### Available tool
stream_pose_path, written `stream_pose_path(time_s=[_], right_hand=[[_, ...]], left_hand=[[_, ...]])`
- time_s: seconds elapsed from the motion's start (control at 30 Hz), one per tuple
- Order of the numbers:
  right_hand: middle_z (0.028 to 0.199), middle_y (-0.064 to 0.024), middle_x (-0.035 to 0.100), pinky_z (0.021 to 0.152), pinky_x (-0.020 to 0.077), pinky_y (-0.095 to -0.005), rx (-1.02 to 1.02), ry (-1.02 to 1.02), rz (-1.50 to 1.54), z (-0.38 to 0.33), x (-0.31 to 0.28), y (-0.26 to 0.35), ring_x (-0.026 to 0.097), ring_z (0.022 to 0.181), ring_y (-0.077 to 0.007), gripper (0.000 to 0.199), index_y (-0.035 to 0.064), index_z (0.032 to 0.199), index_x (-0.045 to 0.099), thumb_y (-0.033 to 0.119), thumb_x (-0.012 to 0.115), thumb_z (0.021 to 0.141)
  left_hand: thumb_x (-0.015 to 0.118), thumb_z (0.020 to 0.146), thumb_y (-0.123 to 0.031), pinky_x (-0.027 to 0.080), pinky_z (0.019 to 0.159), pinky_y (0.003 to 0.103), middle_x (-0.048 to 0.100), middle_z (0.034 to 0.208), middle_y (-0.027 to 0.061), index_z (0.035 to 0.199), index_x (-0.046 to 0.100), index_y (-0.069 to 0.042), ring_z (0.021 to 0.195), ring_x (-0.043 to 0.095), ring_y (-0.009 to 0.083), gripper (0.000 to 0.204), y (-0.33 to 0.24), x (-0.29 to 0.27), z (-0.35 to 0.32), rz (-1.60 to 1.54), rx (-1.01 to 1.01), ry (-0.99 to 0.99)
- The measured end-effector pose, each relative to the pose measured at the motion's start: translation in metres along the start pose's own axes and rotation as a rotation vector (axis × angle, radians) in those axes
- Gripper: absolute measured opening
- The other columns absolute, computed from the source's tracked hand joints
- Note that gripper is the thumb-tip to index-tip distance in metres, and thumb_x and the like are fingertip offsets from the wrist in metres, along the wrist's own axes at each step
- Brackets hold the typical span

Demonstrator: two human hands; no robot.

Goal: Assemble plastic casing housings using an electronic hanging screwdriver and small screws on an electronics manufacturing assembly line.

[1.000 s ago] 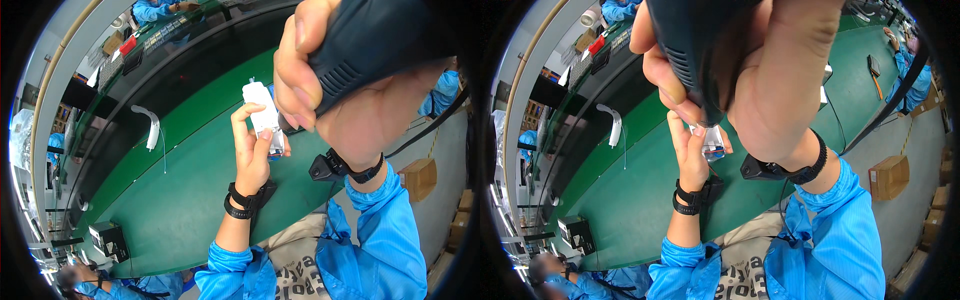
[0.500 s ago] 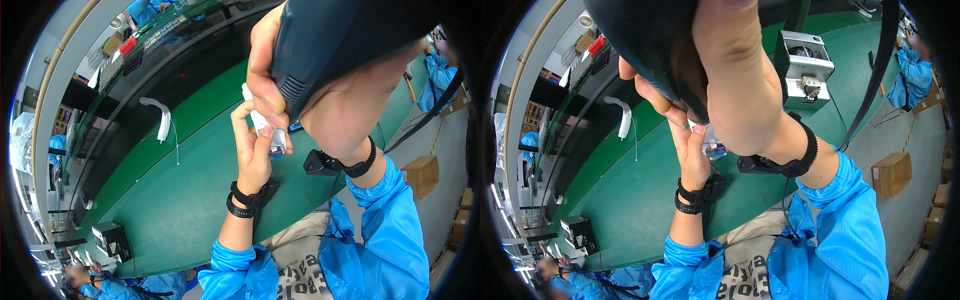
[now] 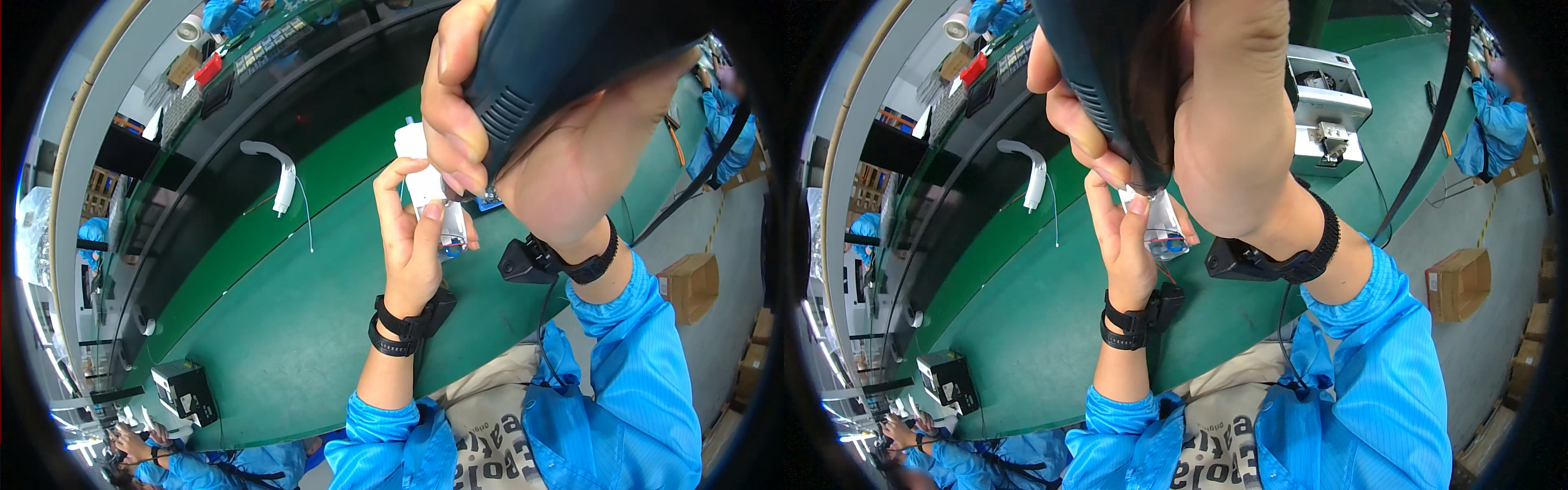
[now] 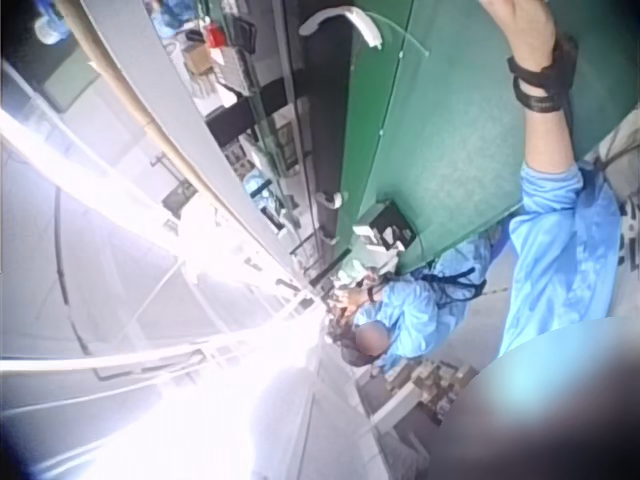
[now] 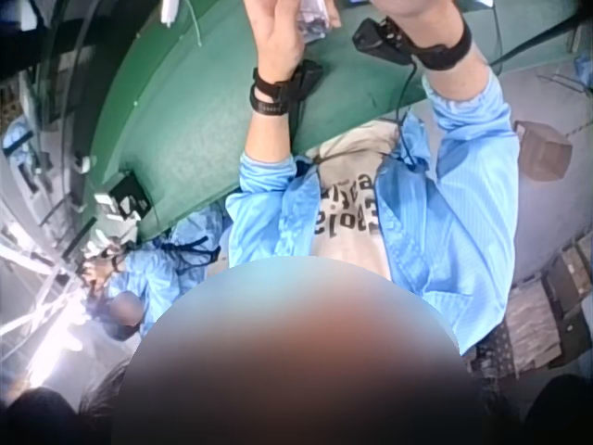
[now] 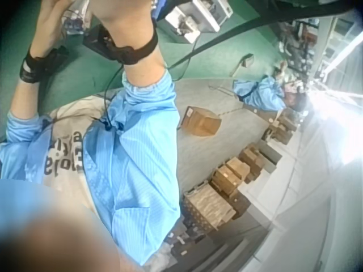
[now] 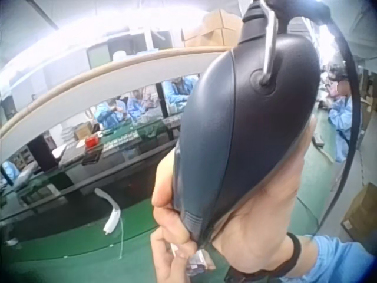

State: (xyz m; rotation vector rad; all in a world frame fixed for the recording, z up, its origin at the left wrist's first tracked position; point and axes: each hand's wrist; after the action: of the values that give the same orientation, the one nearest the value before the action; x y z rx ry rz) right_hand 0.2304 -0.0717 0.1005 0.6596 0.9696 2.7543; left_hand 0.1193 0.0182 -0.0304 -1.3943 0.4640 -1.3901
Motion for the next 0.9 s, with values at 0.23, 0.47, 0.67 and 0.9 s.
stream_pose_path(time_s=[0.23, 0.47, 0.67, 0.9], right_hand=[[0.066, -0.0088, 0.054, 0.043, 0.0424, -0.0267, 0.018, -0.031, -0.011, -0.002, -0.005, -0.005, 0.049, 0.046, -0.0146, 0.111, -0.0026, 0.096, 0.053, 0.104, 0.029, 0.074], [0.065, -0.0091, 0.054, 0.042, 0.0421, -0.0266, 0.005, -0.027, -0.050, 0.007, 0.017, -0.009, 0.049, 0.045, -0.0145, 0.114, -0.0032, 0.094, 0.054, 0.105, 0.027, 0.072], [0.056, -0.0093, 0.051, 0.039, 0.0409, -0.0262, 0.005, -0.127, 0.192, -0.005, 0.010, -0.017, 0.048, 0.043, -0.0146, 0.124, -0.0058, 0.084, 0.052, 0.110, 0.012, 0.062], [0.058, -0.0059, 0.053, 0.039, 0.0452, -0.0262, 0.026, -0.322, -0.235, -0.025, 0.001, 0.020, 0.052, 0.043, -0.0141, 0.106, -0.0023, 0.090, 0.055, 0.099, 0.023, 0.082]], left_hand=[[0.053, 0.106, -0.013, 0.059, 0.062, 0.032, 0.062, 0.111, 0.0153, 0.146, 0.031, -0.014, 0.070, 0.068, 0.0197, 0.046, 0.007, -0.001, 0.005, -0.024, -0.012, 0.008], [0.050, 0.108, -0.013, 0.059, 0.065, 0.033, 0.066, 0.101, 0.0145, 0.148, 0.029, -0.011, 0.072, 0.069, 0.0206, 0.045, 0.009, -0.004, 0.001, 0.028, -0.046, 0.023], [0.049, 0.109, -0.012, 0.059, 0.065, 0.032, 0.065, 0.104, 0.0140, 0.147, 0.030, -0.009, 0.073, 0.068, 0.0197, 0.042, -0.003, 0.004, -0.001, 0.146, -0.002, 0.019], [0.047, 0.109, -0.006, 0.057, 0.066, 0.033, 0.064, 0.104, 0.0145, 0.144, 0.032, -0.010, 0.072, 0.067, 0.0187, 0.038, -0.005, 0.009, -0.013, 0.199, 0.016, 0.089]])
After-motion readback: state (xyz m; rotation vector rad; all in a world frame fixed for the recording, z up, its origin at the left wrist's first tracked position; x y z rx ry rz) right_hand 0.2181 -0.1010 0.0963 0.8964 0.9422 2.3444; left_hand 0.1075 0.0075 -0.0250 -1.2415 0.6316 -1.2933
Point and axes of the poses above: each hand's wrist, its own z-axis towards the middle knuckle, its own x-axis out of the palm, y = z × x
